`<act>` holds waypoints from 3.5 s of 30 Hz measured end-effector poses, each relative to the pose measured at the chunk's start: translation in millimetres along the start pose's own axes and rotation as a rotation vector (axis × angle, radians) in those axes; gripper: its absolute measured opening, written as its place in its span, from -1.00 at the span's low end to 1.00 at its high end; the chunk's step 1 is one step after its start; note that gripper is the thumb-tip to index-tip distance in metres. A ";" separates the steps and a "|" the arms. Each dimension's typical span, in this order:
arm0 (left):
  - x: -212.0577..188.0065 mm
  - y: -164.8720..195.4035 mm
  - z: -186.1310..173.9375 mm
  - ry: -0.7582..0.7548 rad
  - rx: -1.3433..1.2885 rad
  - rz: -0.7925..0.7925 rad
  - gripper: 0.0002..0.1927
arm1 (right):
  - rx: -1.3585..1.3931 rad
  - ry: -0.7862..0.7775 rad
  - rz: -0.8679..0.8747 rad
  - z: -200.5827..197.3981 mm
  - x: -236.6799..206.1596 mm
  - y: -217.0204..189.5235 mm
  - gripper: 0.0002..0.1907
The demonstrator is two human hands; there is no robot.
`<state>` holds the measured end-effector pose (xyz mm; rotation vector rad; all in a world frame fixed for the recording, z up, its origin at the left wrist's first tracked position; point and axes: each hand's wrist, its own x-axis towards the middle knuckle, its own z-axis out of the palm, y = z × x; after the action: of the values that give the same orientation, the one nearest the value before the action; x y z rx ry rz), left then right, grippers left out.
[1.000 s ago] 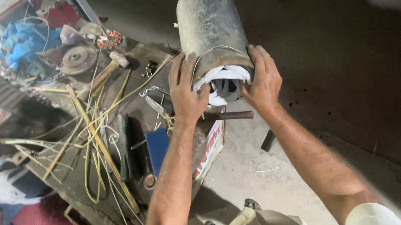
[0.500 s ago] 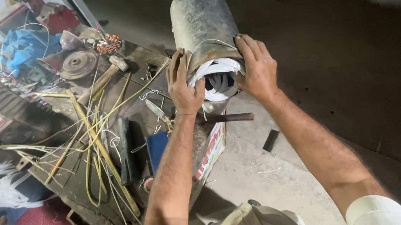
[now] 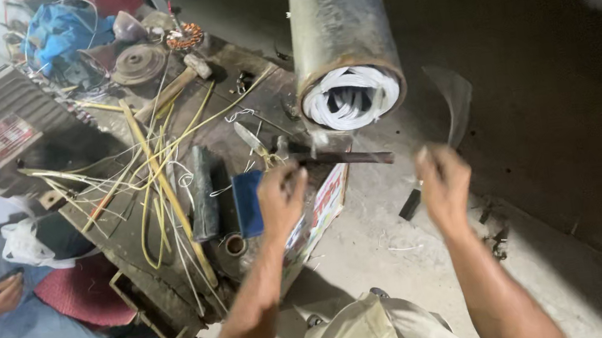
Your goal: The person wraps white wire around a metal cylinder, secures it with a wooden stick, and uses a hammer to tap the stick into place. They then adjust the wire and cylinder, continuing to secure the assembly.
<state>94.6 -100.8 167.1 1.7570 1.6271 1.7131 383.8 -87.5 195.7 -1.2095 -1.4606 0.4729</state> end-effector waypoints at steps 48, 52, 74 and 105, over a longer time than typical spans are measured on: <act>37.4 0.7 -4.8 -0.426 0.124 0.213 -0.73 | -0.329 -0.703 -0.169 59.1 27.7 -71.5 -0.84; 31.8 -33.8 8.1 -0.305 -0.017 0.122 -0.73 | 0.056 -0.723 0.005 43.6 35.1 -62.0 -0.89; 38.6 -153.4 -44.2 0.063 0.637 -0.147 -0.81 | 0.726 -0.591 0.332 69.9 24.4 15.3 -0.72; 56.9 -3.0 -51.1 -0.314 0.079 0.024 -0.83 | 0.067 -0.359 -0.228 77.2 17.3 -42.4 -0.77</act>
<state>36.7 -82.6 213.6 1.9699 1.5573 1.3140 299.6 -64.2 216.2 -0.9206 -1.8481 0.5981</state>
